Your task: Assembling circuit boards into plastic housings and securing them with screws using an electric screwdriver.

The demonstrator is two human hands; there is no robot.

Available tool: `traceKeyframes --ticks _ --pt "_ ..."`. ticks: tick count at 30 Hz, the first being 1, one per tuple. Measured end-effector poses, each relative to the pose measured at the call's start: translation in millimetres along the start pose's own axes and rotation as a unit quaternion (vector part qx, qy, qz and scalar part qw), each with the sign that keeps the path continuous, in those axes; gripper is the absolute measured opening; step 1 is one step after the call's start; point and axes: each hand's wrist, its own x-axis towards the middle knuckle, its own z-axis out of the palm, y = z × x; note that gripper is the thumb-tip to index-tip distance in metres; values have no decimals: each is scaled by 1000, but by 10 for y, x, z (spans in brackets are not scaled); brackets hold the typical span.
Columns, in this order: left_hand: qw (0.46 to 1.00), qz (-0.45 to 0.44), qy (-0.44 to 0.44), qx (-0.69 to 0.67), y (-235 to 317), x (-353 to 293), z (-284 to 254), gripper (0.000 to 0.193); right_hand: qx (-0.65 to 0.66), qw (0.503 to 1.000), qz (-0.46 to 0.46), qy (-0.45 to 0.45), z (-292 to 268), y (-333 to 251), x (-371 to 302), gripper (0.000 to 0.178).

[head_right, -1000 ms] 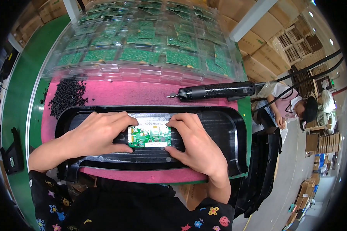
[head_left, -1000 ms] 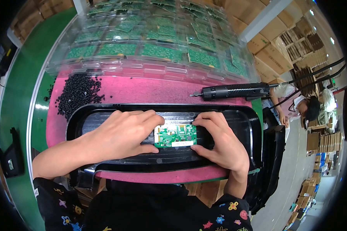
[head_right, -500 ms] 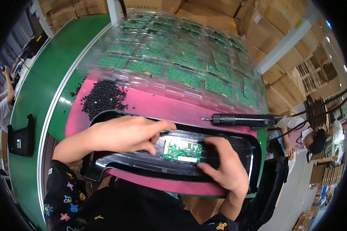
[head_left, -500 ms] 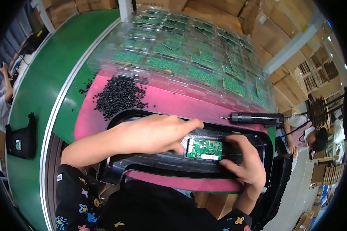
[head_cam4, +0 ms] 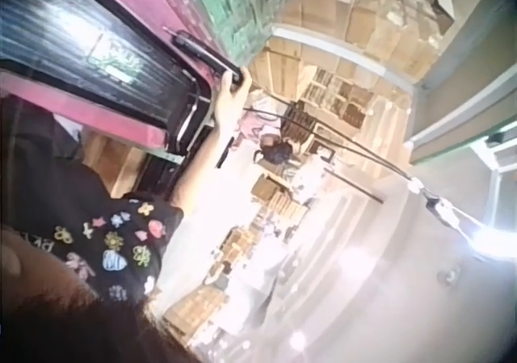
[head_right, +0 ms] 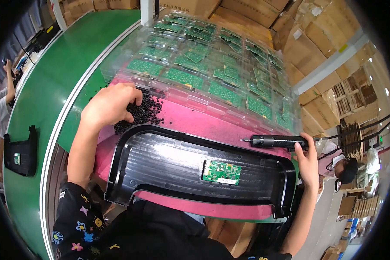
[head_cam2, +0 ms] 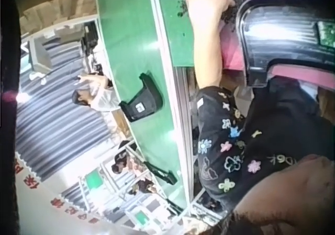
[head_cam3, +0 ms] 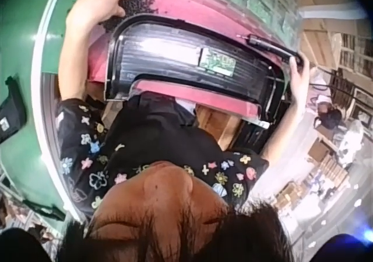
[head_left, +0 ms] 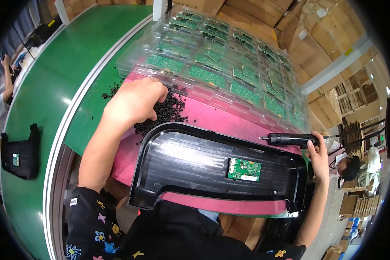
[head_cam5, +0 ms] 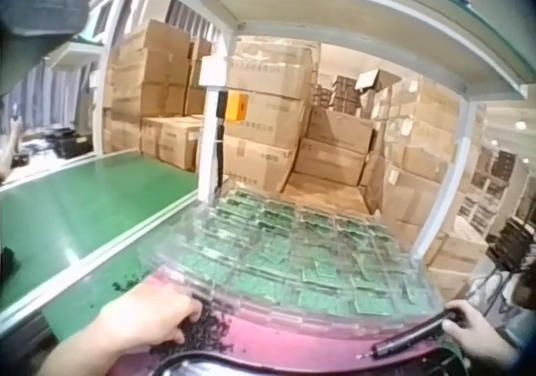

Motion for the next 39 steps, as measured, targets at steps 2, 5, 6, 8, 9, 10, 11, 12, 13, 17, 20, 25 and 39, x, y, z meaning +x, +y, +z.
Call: traceKeyframes --ticks 2,5,6,8,9,10,11,12,13,17,20,25,39 --pt "1000 1 20 7 18 55 84 31 60 993 -10 101 94 27 72 34" --pt "1000 -10 24 -13 54 110 91 22 217 919 -161 287 291 -65 144 41" --pt "999 -18 36 -22 20 106 110 19 292 876 -214 318 464 -265 155 42" --pt "999 -9 43 -18 -22 80 87 14 311 855 -285 301 785 -625 163 42" --pt "999 -7 44 -21 -56 75 87 14 306 894 -259 201 822 -666 207 41" --pt "999 -1 45 -24 -48 95 91 13 297 922 -227 103 821 -681 212 42" --pt "999 10 44 -23 -37 116 106 13 413 893 -171 54 900 -781 194 40" --pt "996 22 72 -38 -24 118 94 12 524 844 -118 2 970 -897 162 38" --pt "993 34 99 -53 5 130 75 11 525 842 -120 10 986 -930 139 38" --pt "954 107 87 -266 359 168 -69 10 639 741 -206 16 940 -1056 -11 34" --pt "909 260 53 -321 798 218 -80 12 736 651 -187 -9 905 -1143 -221 32" --pt "870 268 -81 -405 1230 280 -89 21 758 595 -254 -88 924 -1205 -475 31" --pt "824 244 -192 -473 1369 306 127 15 694 612 -378 -35 781 -1113 -832 29"
